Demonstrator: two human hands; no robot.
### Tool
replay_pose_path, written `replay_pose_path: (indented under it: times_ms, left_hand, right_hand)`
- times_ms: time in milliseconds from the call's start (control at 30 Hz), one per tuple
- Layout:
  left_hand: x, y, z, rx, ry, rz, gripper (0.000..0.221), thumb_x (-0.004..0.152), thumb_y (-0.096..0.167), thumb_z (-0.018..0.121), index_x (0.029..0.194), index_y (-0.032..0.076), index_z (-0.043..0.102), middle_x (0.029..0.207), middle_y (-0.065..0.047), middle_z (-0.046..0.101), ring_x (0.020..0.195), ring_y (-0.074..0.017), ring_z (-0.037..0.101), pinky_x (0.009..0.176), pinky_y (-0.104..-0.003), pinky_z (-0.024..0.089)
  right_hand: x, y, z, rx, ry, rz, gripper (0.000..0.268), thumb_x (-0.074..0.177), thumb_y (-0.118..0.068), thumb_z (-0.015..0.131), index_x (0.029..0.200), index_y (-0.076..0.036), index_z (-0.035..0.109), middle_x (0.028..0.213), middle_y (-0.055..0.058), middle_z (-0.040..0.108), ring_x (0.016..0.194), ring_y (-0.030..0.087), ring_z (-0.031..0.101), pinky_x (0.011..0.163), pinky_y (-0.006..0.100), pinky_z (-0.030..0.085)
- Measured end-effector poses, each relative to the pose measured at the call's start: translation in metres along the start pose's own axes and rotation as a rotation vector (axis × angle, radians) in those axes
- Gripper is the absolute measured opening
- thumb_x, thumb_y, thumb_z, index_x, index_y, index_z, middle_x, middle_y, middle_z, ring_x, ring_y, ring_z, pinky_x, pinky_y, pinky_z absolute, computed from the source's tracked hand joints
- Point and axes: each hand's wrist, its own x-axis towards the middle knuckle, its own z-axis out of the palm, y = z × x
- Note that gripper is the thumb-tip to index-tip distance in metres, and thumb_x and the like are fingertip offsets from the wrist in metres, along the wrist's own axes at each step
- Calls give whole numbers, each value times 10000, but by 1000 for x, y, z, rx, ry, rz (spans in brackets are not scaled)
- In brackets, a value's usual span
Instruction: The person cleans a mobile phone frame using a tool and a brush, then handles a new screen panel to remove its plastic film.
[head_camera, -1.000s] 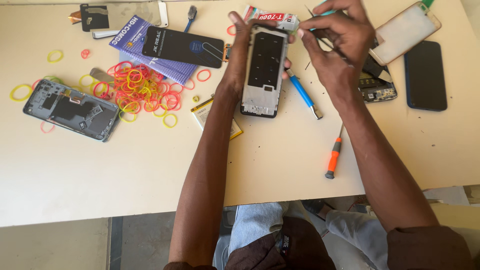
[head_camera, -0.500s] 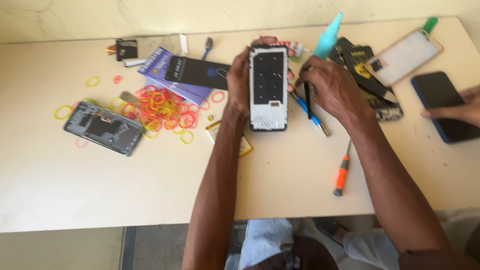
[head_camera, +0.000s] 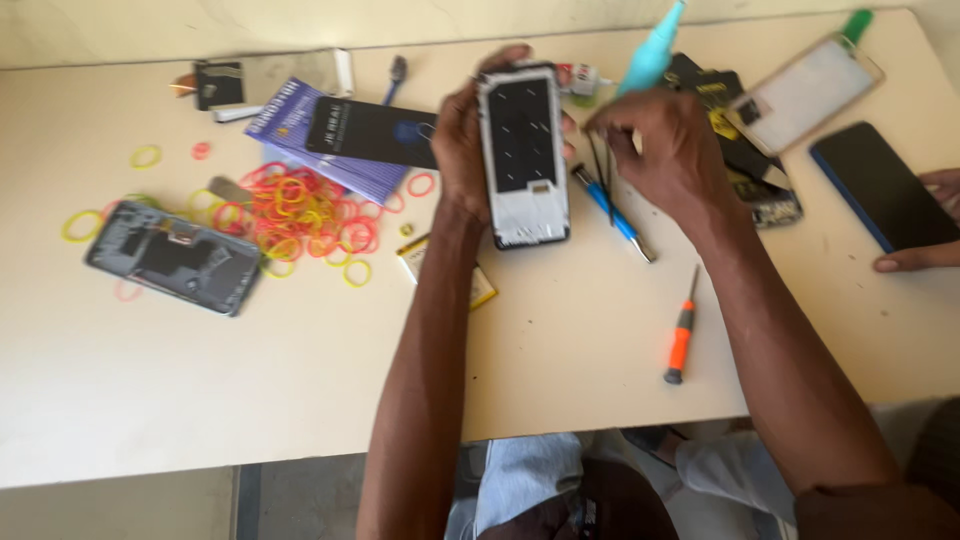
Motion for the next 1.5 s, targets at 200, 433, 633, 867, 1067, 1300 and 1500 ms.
replay_pose_path:
  times_ms: [200,433,633,867,1067,1300,1500]
  left_hand:
    - [6,-9,-10,-81,99,91,542,1128,487,262,1423,91,484,1260,-237,649,936,-330,691,796,-452,634]
    - [10,-17,-10,38,-15,-386,692,1108,534,236,1411,-24,509,1187,-262,667,873,-344,695,796,-465,639]
    - [14,-27,-29,43,123,-311,678,1070,589,264,1346,18,504,1054,-235,680,811,-342,709,720,-462,645]
    - [20,-16,-25,138,403,-206,617,1089,574,376,1338,22,494,1099,-185,672,814,-327,722,705,-455,621]
    - [1,-27,-28,94,260,-222,679,1063,618,387,1442,60,466,1271,-173,626,1003,-322,674,790,-547,605]
    - [0,-26,-27,-164,150,-274,711,1080,595,351,1486,23,468,1320,-190,662,1080,-370,705,859,-568,612]
    - [9,-17,-16,127,167,-244,666,1054,588,437,1390,21,533,1164,-173,714,958,-347,709,761,-471,633]
  right_hand:
    - [1,7,-63,173,84,614,174,944,-77,760,1116,-72,730,867,94,750,635,111,710,457,249,512]
    - [-12,-24,-81,1,-309,891,132,980,-140,714,974,-19,768,736,129,765,579,183,708,551,330,550]
    - [37,-63,-49,-7,-82,236,132,1012,-152,741,1053,-38,794,801,145,753,664,204,708,692,363,552]
    - [164,-48,108,213,-300,234,282,891,-151,749,1158,-69,713,935,150,767,947,289,734,932,465,550]
    - [203,-58,206,-70,-440,466,559,810,-327,851,1212,-6,630,1256,261,610,1150,434,644,900,495,581]
    - [224,-49,213,216,-161,727,462,693,-253,914,1084,-94,725,1109,145,751,972,288,742,840,413,600]
    - [235,-49,190,765,188,103,202,947,-25,680,1125,-32,587,986,154,706,742,191,825,551,287,688]
